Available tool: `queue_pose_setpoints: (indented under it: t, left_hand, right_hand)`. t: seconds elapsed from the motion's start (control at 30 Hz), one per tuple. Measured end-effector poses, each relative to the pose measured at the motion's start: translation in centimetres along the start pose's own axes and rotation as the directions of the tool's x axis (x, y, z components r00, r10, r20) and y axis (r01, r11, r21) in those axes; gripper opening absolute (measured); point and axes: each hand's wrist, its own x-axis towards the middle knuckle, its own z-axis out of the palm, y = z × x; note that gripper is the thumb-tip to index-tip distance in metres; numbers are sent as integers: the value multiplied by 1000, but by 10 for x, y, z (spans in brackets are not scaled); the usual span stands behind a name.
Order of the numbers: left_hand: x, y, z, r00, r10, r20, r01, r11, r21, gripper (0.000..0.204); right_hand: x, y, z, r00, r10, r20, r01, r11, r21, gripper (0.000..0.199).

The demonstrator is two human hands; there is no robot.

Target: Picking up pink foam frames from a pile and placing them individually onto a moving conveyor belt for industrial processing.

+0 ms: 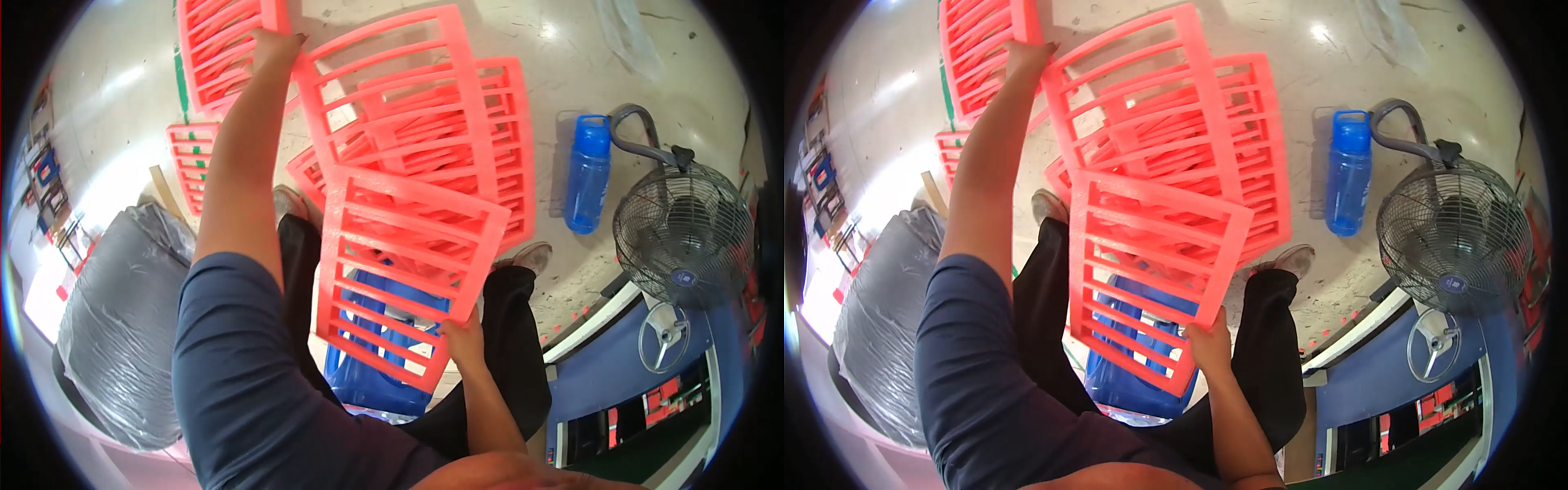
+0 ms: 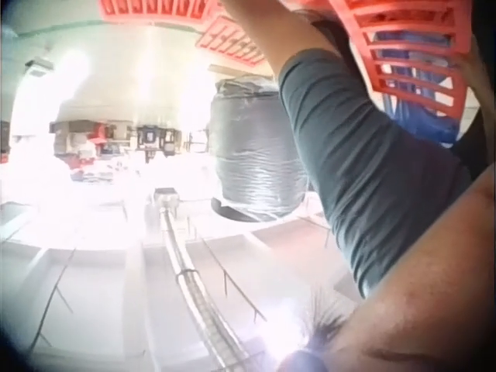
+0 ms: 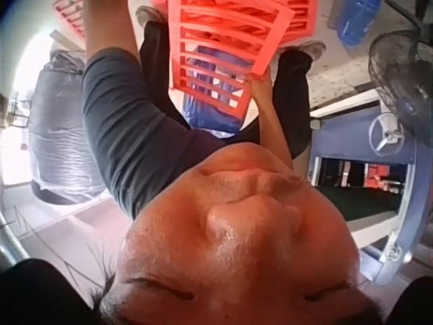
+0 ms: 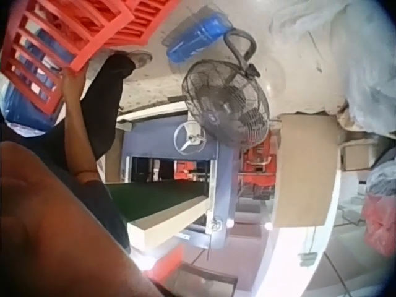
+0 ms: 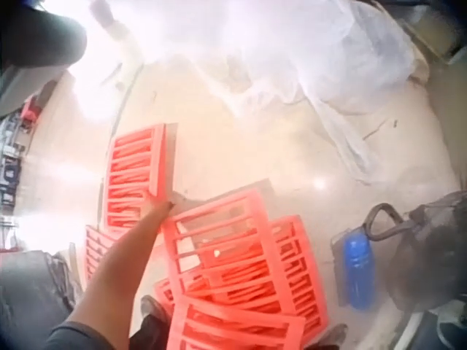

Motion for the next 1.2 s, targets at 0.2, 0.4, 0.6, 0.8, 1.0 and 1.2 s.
queue_pose_setpoints:
  t: [0.2, 0.4, 0.6, 0.8, 1.0, 1.2]
  left_hand:
    - [3, -37, -14, 1000, 14, 7, -15, 987, 158, 82]
    - [15, -147, -90, 940, 227, -255, -186, 967, 175, 76]
    - [-43, -269, -186, 903, 170, -394, -131, 984, 124, 74]
    - [-40, -426, -127, 937, -57, -344, 108, 986, 129, 77]
    - [-34, -515, -14, 953, -189, -236, 217, 971, 102, 96]
    - [-47, -536, 36, 735, 333, -591, -26, 884, 466, 100]
  right_hand:
    - [3, 7, 14, 996, -80, -26, 80, 997, 5, 53]
    - [2, 33, 26, 995, -81, -49, 77, 993, -87, 60]
    - [18, 55, 29, 986, -140, -87, 139, 990, -19, 70]
    - [25, 43, 29, 978, -151, -146, 152, 988, -4, 69]
    - [31, 38, 34, 976, -160, -148, 167, 985, 31, 69]
    - [31, 32, 52, 975, -158, -155, 160, 987, 1, 71]
